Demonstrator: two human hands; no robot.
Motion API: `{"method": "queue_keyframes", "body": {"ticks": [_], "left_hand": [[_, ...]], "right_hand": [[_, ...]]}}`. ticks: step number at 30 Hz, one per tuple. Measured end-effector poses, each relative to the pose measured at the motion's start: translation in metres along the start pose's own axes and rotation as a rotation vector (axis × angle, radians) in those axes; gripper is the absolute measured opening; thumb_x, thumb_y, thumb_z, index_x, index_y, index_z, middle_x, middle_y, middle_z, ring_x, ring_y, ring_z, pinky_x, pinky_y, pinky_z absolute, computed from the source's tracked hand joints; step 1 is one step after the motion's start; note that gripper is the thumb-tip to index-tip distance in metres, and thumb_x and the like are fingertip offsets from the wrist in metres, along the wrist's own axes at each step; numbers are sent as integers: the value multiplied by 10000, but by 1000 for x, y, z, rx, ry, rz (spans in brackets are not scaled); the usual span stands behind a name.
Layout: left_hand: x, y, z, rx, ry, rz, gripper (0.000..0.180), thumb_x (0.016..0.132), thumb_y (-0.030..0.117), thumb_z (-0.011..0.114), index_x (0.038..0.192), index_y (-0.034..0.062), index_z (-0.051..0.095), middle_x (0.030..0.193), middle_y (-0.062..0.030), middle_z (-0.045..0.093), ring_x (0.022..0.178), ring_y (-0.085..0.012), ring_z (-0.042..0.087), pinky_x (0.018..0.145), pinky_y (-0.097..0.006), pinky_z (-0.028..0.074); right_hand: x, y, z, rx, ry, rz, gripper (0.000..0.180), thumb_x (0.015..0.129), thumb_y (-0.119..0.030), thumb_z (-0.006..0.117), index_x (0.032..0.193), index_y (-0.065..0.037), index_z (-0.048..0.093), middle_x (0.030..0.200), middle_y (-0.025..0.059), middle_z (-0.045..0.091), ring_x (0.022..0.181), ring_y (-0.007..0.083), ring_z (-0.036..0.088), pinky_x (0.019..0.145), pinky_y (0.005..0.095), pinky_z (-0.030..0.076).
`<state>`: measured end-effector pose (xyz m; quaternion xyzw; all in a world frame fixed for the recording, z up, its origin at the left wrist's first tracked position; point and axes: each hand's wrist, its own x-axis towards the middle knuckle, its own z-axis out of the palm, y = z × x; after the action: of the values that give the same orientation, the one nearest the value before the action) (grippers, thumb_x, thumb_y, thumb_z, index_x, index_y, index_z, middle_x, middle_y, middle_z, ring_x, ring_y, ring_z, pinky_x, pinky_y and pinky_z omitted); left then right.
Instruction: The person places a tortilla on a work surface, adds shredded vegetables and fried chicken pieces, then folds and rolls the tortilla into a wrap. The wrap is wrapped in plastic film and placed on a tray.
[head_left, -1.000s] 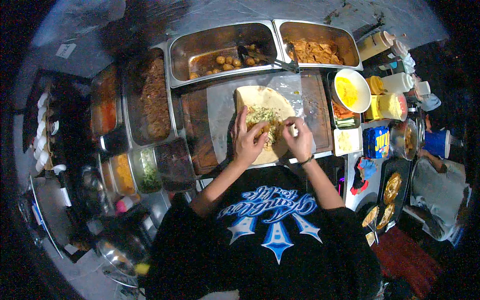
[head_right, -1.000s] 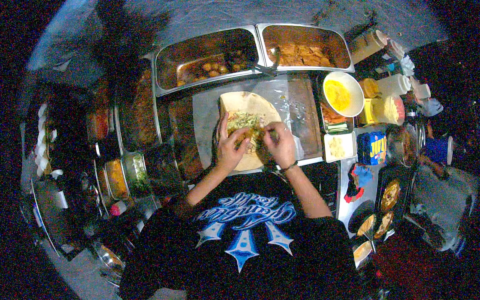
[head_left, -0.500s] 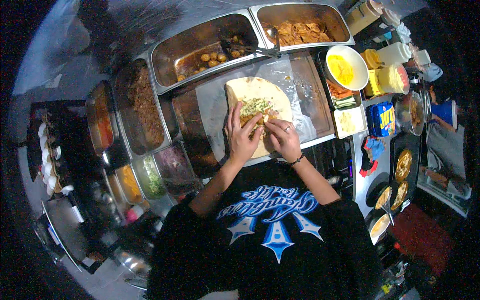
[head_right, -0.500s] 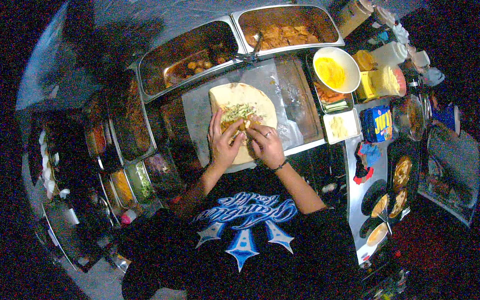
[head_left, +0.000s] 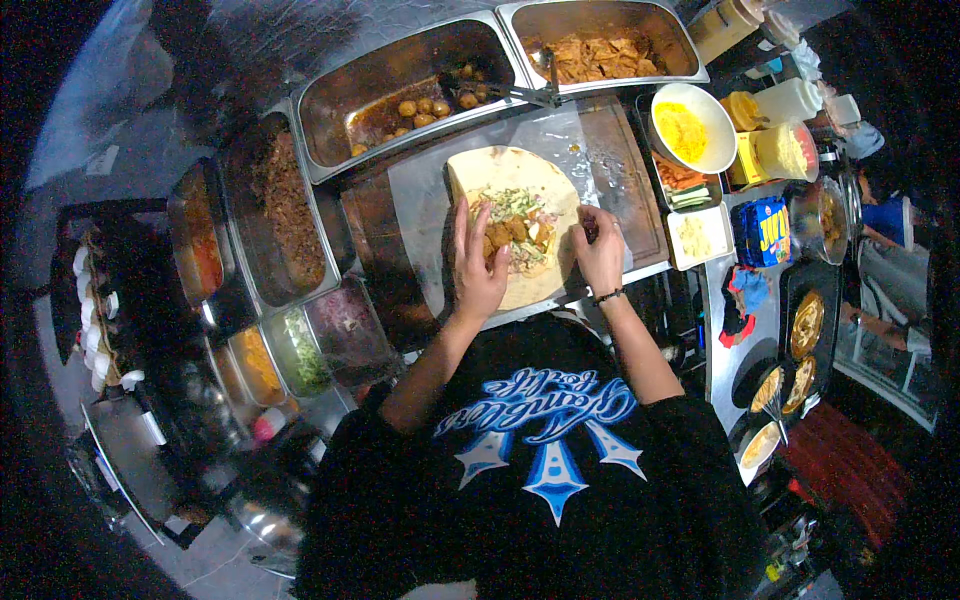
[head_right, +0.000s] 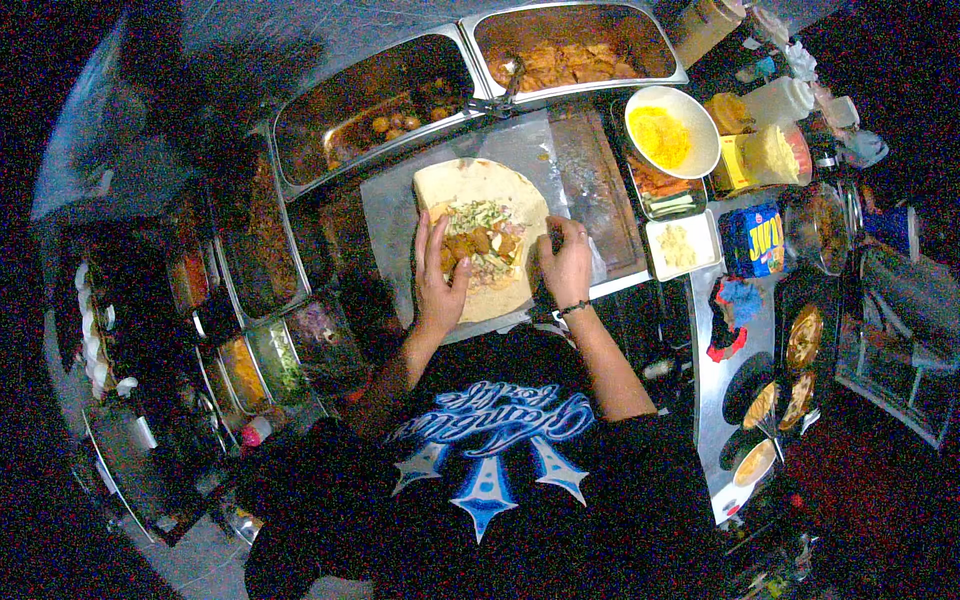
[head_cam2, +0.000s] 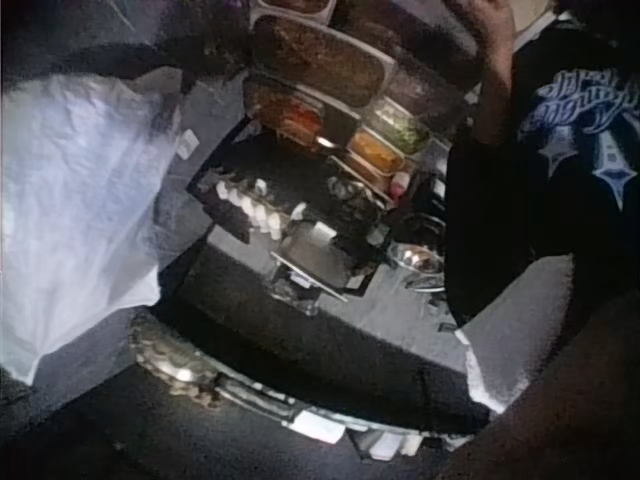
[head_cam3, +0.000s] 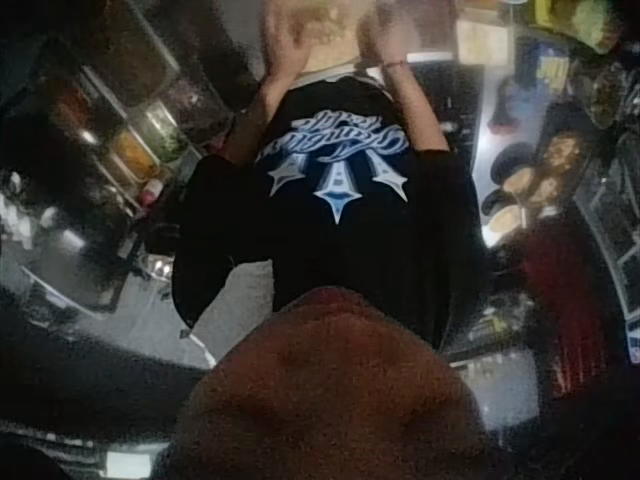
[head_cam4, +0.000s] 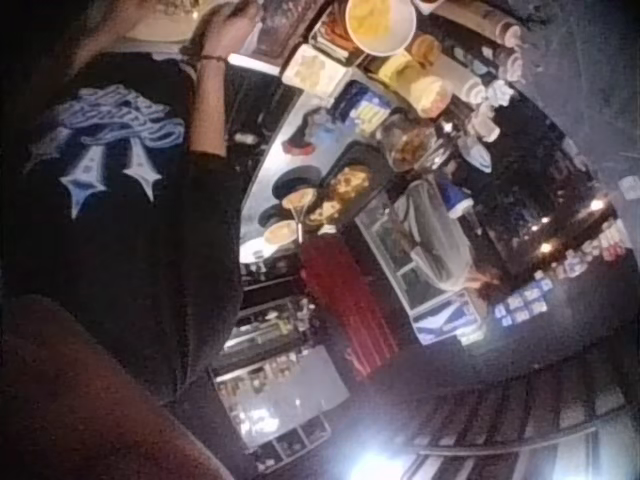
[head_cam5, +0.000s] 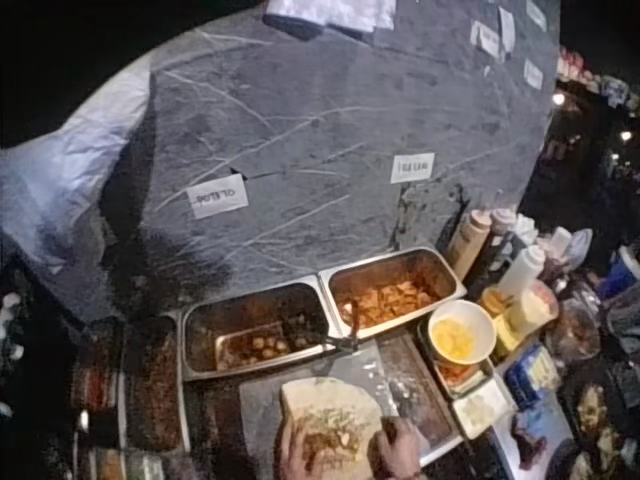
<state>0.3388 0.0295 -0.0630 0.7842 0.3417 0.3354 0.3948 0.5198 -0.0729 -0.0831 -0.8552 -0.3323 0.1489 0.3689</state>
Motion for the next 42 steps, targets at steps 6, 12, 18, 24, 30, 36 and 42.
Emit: {"method": "queue_keyframes", "body": {"ticks": [6, 12, 18, 24, 30, 36, 42], "left_hand": [[2, 5, -4, 11, -19, -24, 699, 838, 112, 638, 1450, 32, 312, 1523, -235, 252, 1393, -397, 284, 1138, -436, 257], [1, -4, 0, 0, -11, -30, 673, 877, 126, 604, 1461, 18, 287, 1524, -228, 257, 1406, -378, 272, 1147, -427, 242], [-3, -9, 0, 52, -58, 32, 635, 925, 198, 532, 1480, 21, 281, 1537, -226, 240, 1417, -417, 231, 1144, -478, 226], [-6, -6, 4, 122, -117, 39, 639, 931, 330, 538, 1470, 52, 335, 1544, -214, 235, 1423, -430, 193, 1136, -508, 199], [-8, 2, 3, 335, -176, 62, 606, 938, 363, 527, 1452, 84, 371, 1548, -208, 230, 1417, -411, 212, 1115, -531, 207], [-18, -10, 5, -280, 54, -201, 361, 967, 208, 504, 1259, -3, 479, 1427, -204, 388, 1364, -373, 331, 1107, -434, 276], [-20, -36, -36, -163, -34, -103, 290, 840, -17, 447, 1092, -1, 591, 1247, -178, 505, 1284, -328, 455, 1073, -391, 345]], "right_hand": [[18, 10, 5, 18, -138, 191, 348, 751, -166, 682, 1048, 8, 632, 920, 214, 651, 859, 361, 636, 781, 418, 512], [23, -1, -8, 65, -225, 228, 189, 777, -129, 690, 858, 11, 592, 781, 131, 639, 716, 222, 632, 696, 333, 502], [4, -15, -8, 378, -213, 49, 98, 843, -20, 647, 902, -32, 570, 757, 18, 594, 676, 83, 551, 633, 240, 451], [-3, -46, 0, 312, -287, -70, 119, 828, -36, 667, 908, -28, 580, 800, 60, 631, 738, 152, 604, 705, 290, 485], [1, -42, 7, 249, -349, -138, 108, 819, -61, 651, 922, -46, 624, 864, 107, 640, 840, 272, 635, 784, 361, 498], [11, -26, -10, 175, -384, -489, 249, 824, -23, 544, 1029, -72, 679, 1052, 125, 621, 1050, 309, 567, 964, 395, 418], [16, -19, -24, 174, -611, -719, 579, 725, 89, 546, 1270, -103, 581, 1417, 160, 455, 1323, 353, 413, 1093, 431, 355]]}}
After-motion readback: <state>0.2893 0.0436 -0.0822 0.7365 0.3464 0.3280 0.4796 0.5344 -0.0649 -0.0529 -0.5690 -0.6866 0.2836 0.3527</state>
